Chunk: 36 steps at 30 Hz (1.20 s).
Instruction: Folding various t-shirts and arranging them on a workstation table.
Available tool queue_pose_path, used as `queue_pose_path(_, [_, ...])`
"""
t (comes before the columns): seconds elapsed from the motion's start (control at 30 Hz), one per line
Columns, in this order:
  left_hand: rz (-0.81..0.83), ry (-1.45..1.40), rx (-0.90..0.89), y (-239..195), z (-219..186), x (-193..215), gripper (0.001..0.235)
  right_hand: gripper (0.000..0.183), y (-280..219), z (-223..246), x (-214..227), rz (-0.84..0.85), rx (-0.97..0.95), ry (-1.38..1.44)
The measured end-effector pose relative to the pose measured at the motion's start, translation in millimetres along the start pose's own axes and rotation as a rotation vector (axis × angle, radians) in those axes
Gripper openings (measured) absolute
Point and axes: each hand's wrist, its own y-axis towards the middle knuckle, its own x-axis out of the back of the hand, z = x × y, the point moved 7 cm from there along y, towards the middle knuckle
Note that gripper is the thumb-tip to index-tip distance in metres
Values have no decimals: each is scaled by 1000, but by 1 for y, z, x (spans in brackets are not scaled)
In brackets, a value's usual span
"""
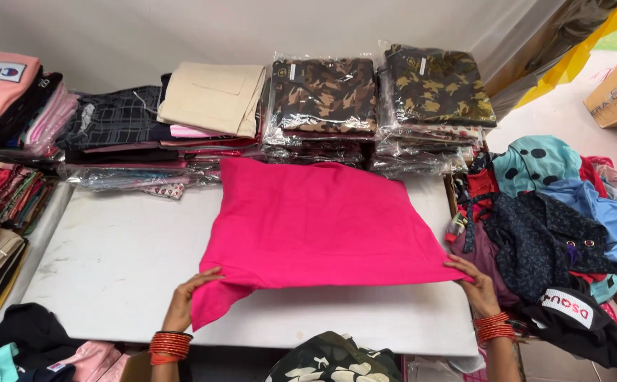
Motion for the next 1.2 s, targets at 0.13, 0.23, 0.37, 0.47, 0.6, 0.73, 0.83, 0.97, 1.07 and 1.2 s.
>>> queue_pose_path(0.13, [28, -34, 149, -35, 96, -55, 35, 39, -47, -85, -9, -44, -113, -118])
queue_pose_path(0.23, [61, -159, 221, -54, 169, -86, 36, 34, -82, -150, -4, -132, -383, 9])
queue_pose_path(0.37, [91, -386, 386, -72, 224, -98, 46, 28, -106, -176, 7, -147, -243, -183])
queue_pose_path(0.47, [24, -612, 427, -79, 219, -84, 26, 32, -111, -149, 5, -164, -205, -308])
queue_pose_path(0.6, [67, -644, 356, -81, 212, -72, 28, 24, -128, -151, 13, -257, -452, 23])
queue_pose_path(0.73, [187, -421, 263, -97, 226, -78, 33, 20, -149, -121, -11, -182, -471, -132])
queue_pose_path(0.83, [246, -324, 402, -107, 243, -81, 29, 26, -163, -110, -25, -40, -668, -694])
queue_pose_path(0.97, [307, -154, 577, -103, 234, -75, 40, 19, -155, -85, -34, -108, -692, -711])
queue_pose_path(1.07, [530, 442, 704, -95, 169, -66, 45, 22, -144, -69, -45, 20, -715, -1077])
queue_pose_path(1.2, [153, 736, 379, -40, 102, -64, 26, 42, -102, -48, -107, 16, -231, -1326])
